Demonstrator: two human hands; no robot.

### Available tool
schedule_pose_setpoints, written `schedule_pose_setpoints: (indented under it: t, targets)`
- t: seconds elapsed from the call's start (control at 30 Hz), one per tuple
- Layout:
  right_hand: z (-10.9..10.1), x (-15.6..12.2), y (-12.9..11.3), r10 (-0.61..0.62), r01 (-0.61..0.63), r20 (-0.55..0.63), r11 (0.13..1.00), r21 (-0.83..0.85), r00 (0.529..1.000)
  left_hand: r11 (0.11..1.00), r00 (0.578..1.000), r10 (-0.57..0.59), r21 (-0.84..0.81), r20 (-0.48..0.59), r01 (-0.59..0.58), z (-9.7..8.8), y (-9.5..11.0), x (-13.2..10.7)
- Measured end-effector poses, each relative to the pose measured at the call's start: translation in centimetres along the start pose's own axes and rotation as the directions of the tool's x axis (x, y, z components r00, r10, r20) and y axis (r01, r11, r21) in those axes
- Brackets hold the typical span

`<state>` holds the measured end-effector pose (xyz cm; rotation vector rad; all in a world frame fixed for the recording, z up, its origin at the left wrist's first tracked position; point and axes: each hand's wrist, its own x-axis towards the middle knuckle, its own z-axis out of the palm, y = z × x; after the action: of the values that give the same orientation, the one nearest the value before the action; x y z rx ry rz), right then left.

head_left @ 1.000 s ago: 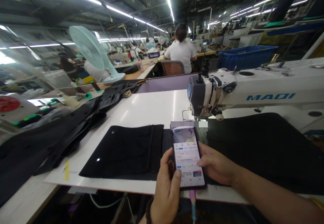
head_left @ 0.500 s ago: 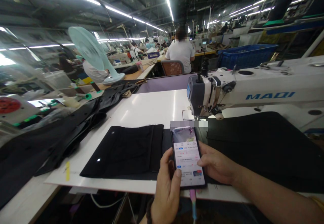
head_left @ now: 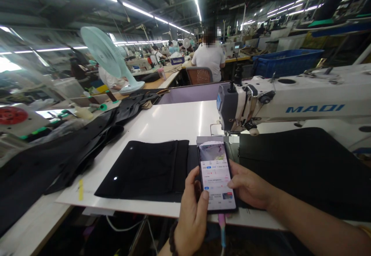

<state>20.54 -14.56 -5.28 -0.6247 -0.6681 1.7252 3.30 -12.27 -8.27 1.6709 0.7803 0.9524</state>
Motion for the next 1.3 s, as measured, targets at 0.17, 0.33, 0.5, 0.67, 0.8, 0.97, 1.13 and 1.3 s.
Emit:
schedule_pose_setpoints:
  t: [0.17,0.33,0.5,0.67,0.8,0.97,1.13,1.3]
  targets:
    - [0.04,-0.03,-0.05,0.009,-0.010,-0.005,1.000,-0.009,1.000,1.000,1.000,-0.003,0.012,-0.011,0.003,0.04,0.12,0.03]
    - [-0.08,0.00,0.05,0.010,-0.010,-0.016,1.000,0.002,1.000,1.000,1.000,-0.005,0.012,-0.005,0.005,-0.03,-0.01,-0.07]
    - [-0.19,-0.07,0.08,0.022,-0.022,-0.009,0.999,-0.025,1.000,1.000,1.000,-0.009,0.016,-0.005,0.009,0.03,-0.04,-0.04]
    - [-0.31,-0.01,0.04,0.033,-0.034,-0.006,0.998,-0.052,0.999,1.000,1.000,-0.004,0.019,-0.008,0.005,0.02,0.08,-0.14]
    - [-0.16,-0.06,-0.06,0.034,-0.034,-0.006,0.997,-0.063,0.999,1.000,1.000,-0.008,0.013,-0.022,0.008,-0.02,0.12,-0.15]
    - [0.08,-0.09,-0.19,0.035,-0.036,-0.017,0.997,-0.064,0.999,1.000,1.000,-0.016,-0.007,-0.026,0.016,0.01,0.16,-0.08]
    - [-0.04,-0.05,-0.08,0.019,-0.020,-0.012,0.999,-0.036,1.000,1.000,1.000,-0.020,-0.022,-0.023,0.020,0.02,0.13,-0.14]
    - [-0.14,-0.09,0.06,0.021,-0.022,-0.012,1.000,-0.021,1.000,1.000,0.999,-0.019,-0.018,-0.032,0.018,0.03,0.04,-0.16]
